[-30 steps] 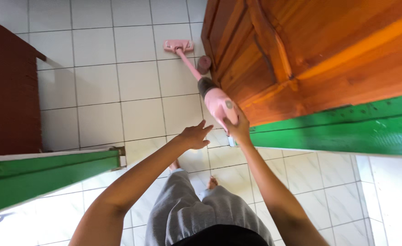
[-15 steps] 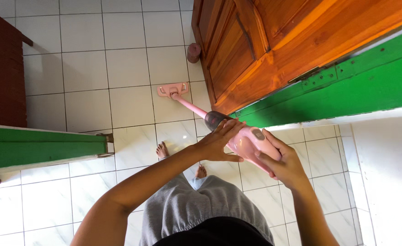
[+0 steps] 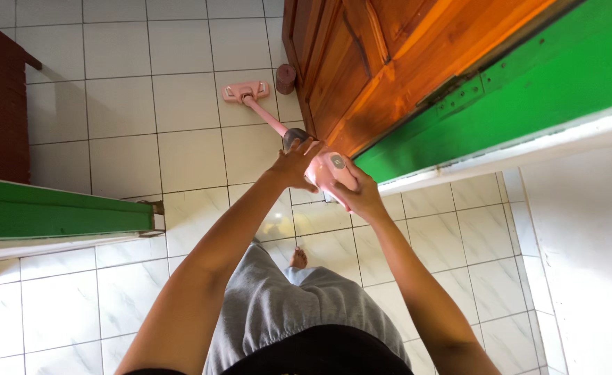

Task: The person uses a pink handheld vacuum cleaner to clean a tiled floor in a bedroom. They move the vacuum back and forth across the floor, navigating around furniture such as a bed, a wooden cabinet, and a chair.

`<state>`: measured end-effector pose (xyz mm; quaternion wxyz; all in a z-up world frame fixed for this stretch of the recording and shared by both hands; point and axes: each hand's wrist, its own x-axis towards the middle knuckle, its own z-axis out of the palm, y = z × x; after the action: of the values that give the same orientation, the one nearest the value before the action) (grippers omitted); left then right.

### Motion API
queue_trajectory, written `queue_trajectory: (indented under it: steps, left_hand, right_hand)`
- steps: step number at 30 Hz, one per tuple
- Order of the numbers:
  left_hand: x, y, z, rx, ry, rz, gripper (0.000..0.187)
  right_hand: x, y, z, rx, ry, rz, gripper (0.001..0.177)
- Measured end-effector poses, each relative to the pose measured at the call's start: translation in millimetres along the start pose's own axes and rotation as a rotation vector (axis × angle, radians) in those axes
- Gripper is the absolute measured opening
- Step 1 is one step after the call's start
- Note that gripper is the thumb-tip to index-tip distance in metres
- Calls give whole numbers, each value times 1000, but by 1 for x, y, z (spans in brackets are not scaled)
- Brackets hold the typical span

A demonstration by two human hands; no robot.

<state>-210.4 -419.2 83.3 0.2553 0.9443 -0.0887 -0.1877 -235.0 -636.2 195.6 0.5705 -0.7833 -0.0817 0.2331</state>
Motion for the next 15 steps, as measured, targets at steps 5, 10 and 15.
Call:
queue_trajectory:
  steps: [5,10,15]
  left_hand:
    - [-7,56,16,-91,140,311,117]
    - [-44,154,26,-237,186,531,112]
    - [-72,222,10,-291,94,571,113]
  right_hand:
    - [-58,-24,-46,-124,-9,45,64]
    - [-142,-89,-112,-269,-50,287,69]
    - [-191,-127,-145,-326,46,372,63]
